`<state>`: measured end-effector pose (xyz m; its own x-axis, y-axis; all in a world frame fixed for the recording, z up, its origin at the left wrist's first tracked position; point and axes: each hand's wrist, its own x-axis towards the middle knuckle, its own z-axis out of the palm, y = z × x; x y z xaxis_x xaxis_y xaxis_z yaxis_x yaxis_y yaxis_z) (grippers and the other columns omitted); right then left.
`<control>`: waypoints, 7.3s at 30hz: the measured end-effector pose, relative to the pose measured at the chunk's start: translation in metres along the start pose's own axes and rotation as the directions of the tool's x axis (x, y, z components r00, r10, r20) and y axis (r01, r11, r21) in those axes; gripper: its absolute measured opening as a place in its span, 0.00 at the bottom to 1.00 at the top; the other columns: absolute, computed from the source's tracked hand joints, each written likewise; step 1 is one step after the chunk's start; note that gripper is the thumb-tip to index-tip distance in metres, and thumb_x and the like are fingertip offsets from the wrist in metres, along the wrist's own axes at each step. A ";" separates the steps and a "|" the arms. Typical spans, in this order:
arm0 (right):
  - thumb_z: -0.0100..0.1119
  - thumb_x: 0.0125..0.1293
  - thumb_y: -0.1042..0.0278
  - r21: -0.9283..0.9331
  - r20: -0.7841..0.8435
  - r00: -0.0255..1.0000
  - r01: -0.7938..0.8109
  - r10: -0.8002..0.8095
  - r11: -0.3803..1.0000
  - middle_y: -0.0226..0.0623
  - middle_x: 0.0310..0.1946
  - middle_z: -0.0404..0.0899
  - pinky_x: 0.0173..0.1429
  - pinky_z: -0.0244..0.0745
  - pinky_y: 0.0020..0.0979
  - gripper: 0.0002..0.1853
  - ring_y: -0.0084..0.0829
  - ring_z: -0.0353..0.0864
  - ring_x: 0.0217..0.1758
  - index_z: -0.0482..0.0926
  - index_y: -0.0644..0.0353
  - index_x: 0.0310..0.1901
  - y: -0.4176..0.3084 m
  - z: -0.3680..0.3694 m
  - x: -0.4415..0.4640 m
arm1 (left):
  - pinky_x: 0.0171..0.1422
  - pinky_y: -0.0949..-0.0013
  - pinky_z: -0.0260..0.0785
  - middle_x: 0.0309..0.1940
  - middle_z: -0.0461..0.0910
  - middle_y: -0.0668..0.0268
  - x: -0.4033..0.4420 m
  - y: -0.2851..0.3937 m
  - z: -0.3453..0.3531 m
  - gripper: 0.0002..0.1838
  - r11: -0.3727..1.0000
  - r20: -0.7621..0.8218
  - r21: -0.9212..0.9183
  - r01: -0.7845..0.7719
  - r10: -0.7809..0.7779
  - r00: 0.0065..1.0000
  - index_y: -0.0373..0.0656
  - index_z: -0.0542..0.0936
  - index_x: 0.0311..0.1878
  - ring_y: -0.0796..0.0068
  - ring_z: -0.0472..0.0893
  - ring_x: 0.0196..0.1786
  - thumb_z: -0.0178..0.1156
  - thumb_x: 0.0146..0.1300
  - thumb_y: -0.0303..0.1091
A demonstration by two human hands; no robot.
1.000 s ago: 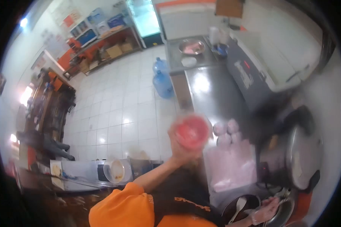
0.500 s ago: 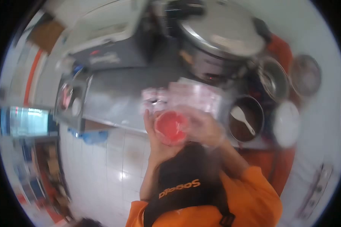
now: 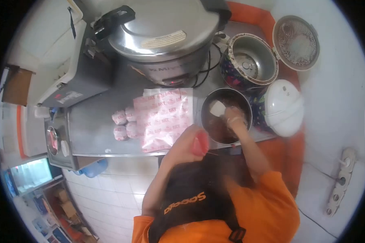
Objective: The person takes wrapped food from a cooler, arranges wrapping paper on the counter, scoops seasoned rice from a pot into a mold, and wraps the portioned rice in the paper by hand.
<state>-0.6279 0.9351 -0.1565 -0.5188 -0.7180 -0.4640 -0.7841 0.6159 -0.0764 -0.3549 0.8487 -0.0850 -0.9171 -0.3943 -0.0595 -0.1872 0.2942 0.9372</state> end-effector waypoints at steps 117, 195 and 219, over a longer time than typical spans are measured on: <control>0.49 0.68 0.78 0.117 -0.323 0.817 0.535 -0.477 0.837 0.60 0.51 0.82 0.55 0.82 0.52 0.31 0.55 0.86 0.51 0.68 0.59 0.75 0.009 -0.079 -0.113 | 0.70 0.63 0.72 0.60 0.79 0.57 0.111 -0.009 0.065 0.60 0.982 -0.302 -0.187 0.038 -0.095 0.948 0.38 0.61 0.79 0.67 0.80 0.62 0.84 0.40 0.30; 0.68 0.66 0.47 0.055 -0.360 0.695 0.682 -0.623 0.729 0.48 0.63 0.78 0.71 0.70 0.47 0.33 0.50 0.78 0.64 0.74 0.45 0.71 -0.247 0.073 -0.019 | 0.72 0.48 0.69 0.60 0.83 0.55 -0.158 -0.160 0.007 0.19 0.707 -0.493 0.576 0.411 -0.101 0.864 0.45 0.83 0.54 0.51 0.80 0.66 0.59 0.60 0.23; 0.66 0.68 0.49 -0.055 -0.428 0.846 0.328 -0.319 0.943 0.57 0.57 0.83 0.66 0.77 0.52 0.30 0.55 0.82 0.62 0.75 0.55 0.67 -0.176 -0.038 0.014 | 0.42 0.52 0.76 0.25 0.84 0.58 -0.153 -0.139 -0.027 0.03 0.705 -0.513 0.533 0.468 -0.171 0.841 0.50 0.84 0.36 0.53 0.86 0.34 0.63 0.60 0.30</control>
<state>-0.5101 0.8043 -0.1164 -0.3346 -0.9423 0.0097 -0.9283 0.3278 -0.1756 -0.1788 0.8447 -0.1968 -0.5592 -0.8284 -0.0338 -0.7489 0.4872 0.4493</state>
